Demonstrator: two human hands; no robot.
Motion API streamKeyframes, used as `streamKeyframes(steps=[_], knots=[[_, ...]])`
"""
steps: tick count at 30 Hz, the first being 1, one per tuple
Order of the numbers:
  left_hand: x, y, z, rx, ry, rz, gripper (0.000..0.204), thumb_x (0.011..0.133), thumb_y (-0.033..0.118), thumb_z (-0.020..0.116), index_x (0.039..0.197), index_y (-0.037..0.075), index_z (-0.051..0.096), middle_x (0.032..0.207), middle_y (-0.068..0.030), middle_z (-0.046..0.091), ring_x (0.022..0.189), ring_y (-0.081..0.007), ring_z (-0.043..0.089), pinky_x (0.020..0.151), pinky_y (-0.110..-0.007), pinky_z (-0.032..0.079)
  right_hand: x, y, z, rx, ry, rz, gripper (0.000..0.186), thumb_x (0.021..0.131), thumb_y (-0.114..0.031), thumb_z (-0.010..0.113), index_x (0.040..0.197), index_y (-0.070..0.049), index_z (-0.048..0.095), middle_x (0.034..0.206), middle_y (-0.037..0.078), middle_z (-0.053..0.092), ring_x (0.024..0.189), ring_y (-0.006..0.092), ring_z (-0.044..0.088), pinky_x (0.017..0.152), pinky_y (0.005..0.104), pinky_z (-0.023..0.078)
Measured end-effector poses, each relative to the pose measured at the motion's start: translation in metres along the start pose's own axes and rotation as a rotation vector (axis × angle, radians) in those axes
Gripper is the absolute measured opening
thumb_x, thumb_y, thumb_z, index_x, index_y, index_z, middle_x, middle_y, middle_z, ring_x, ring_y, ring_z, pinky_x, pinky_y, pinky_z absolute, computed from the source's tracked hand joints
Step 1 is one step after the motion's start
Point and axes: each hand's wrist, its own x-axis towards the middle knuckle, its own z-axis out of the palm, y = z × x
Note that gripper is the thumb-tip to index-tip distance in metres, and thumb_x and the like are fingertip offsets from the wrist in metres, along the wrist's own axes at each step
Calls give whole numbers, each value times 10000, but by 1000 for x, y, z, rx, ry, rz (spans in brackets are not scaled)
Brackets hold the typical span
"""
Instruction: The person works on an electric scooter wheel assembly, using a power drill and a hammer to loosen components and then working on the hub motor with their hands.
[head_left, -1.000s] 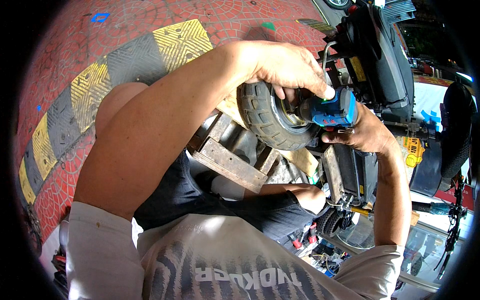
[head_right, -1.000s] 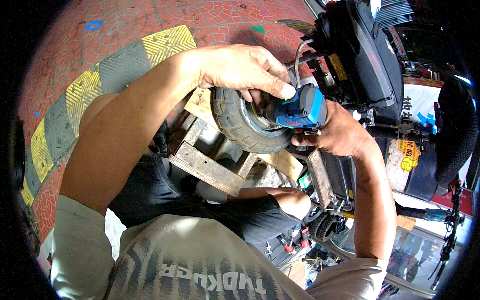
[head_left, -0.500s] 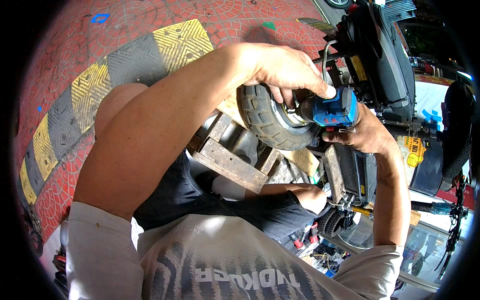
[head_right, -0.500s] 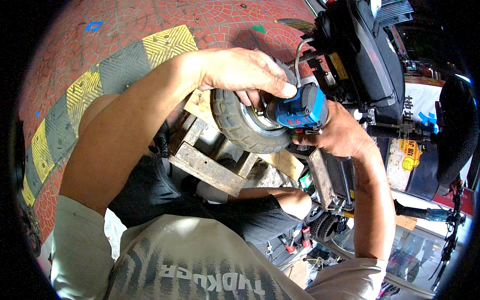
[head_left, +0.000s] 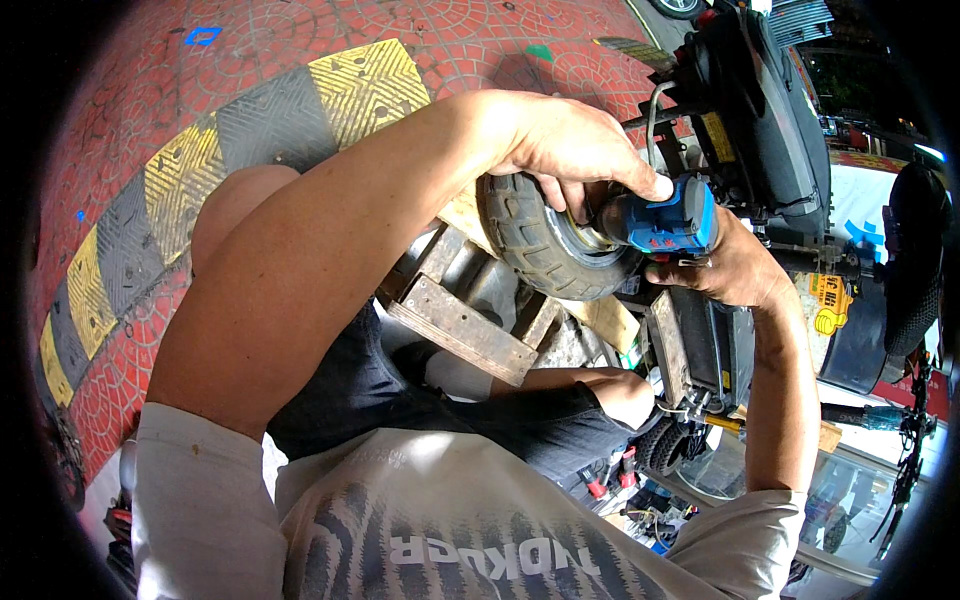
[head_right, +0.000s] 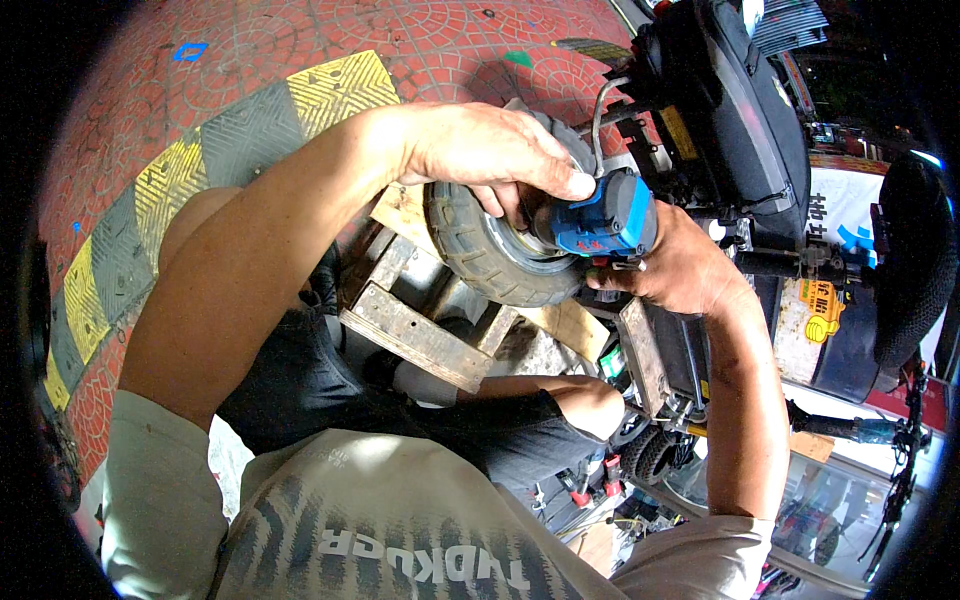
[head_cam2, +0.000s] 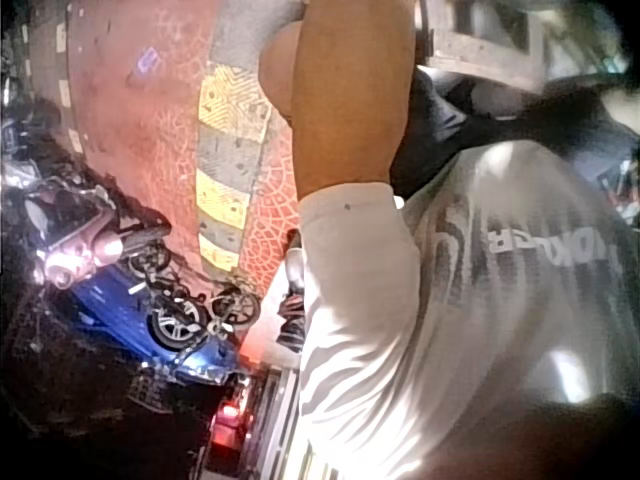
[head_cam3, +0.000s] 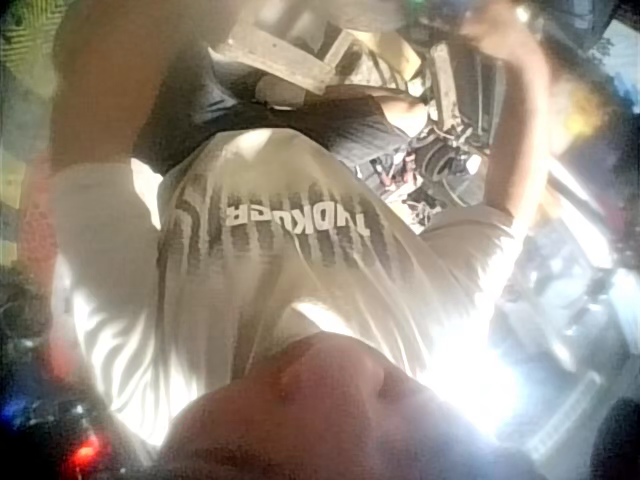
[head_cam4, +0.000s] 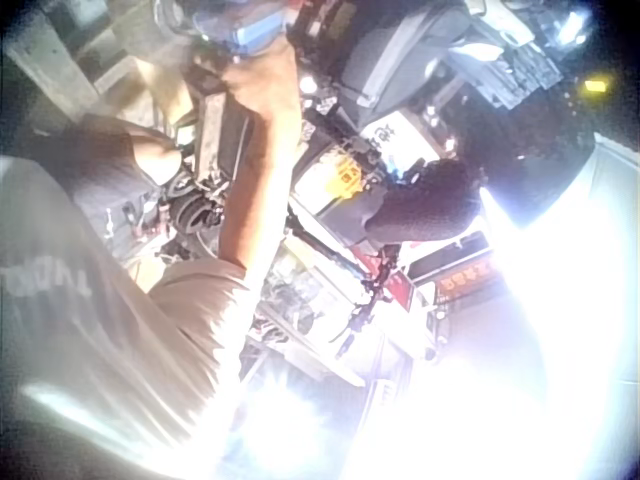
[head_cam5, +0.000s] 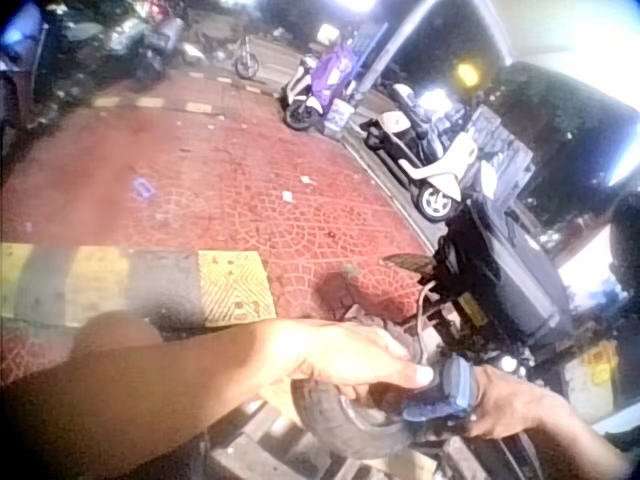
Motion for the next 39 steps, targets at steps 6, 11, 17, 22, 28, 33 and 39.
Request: streamKeyframes(steps=[6,11,17,22,28,33,39], knots=[[2,-1,-1,-38,-11,-26,723,1034,642,691,1416,28,730,1278,-161,781,1015,-257,796,921,-375,635,2,-1,-4,-132,-31,-3,513,776,-129,957,1231,-26,744,1121,134,829,998,218,760,1012,403,579],[3,-2,-1,-41,-14,-24,716,1038,631,694,1417,24,729,1276,-164,780,1023,-261,793,939,-376,631,2,4,-2,-135,3,-52,498,763,-128,949,1206,-21,746,1070,143,826,961,240,768,980,406,586],[2,-4,-1,-76,-27,-12,719,1038,624,702,1411,10,726,1284,-182,777,1057,-268,781,992,-402,630,2,-1,-1,-139,16,-24,491,762,-135,955,1192,-19,748,1055,136,823,943,242,760,970,405,590],[-2,1,-1,-87,-38,-25,702,1041,624,701,1386,14,737,1245,-168,780,1066,-262,772,996,-404,631,1,-2,1,-62,43,-2,508,756,-143,978,1190,-12,749,1061,133,826,940,224,750,969,406,590],[1,0,-1,-82,-34,-43,683,1038,623,710,1375,30,745,1202,-143,783,1026,-243,765,969,-383,637,2,-2,-1,-68,35,12,530,738,-177,1010,1161,6,749,1060,152,828,948,238,758,966,410,592],[0,-2,-2,-54,-14,-2,664,1043,604,716,1377,31,743,1188,-135,788,1015,-235,768,952,-377,641,1,0,-2,-173,74,19,561,729,-217,1021,1161,18,751,1049,183,824,950,282,772,949,425,594],[3,-4,-2,-94,-38,-1,657,1032,601,730,1362,33,754,1202,-136,791,987,-231,781,914,-360,649,2,1,-4,-174,45,30,580,724,-242,1026,1166,16,753,1049,194,823,968,307,782,950,433,595]])
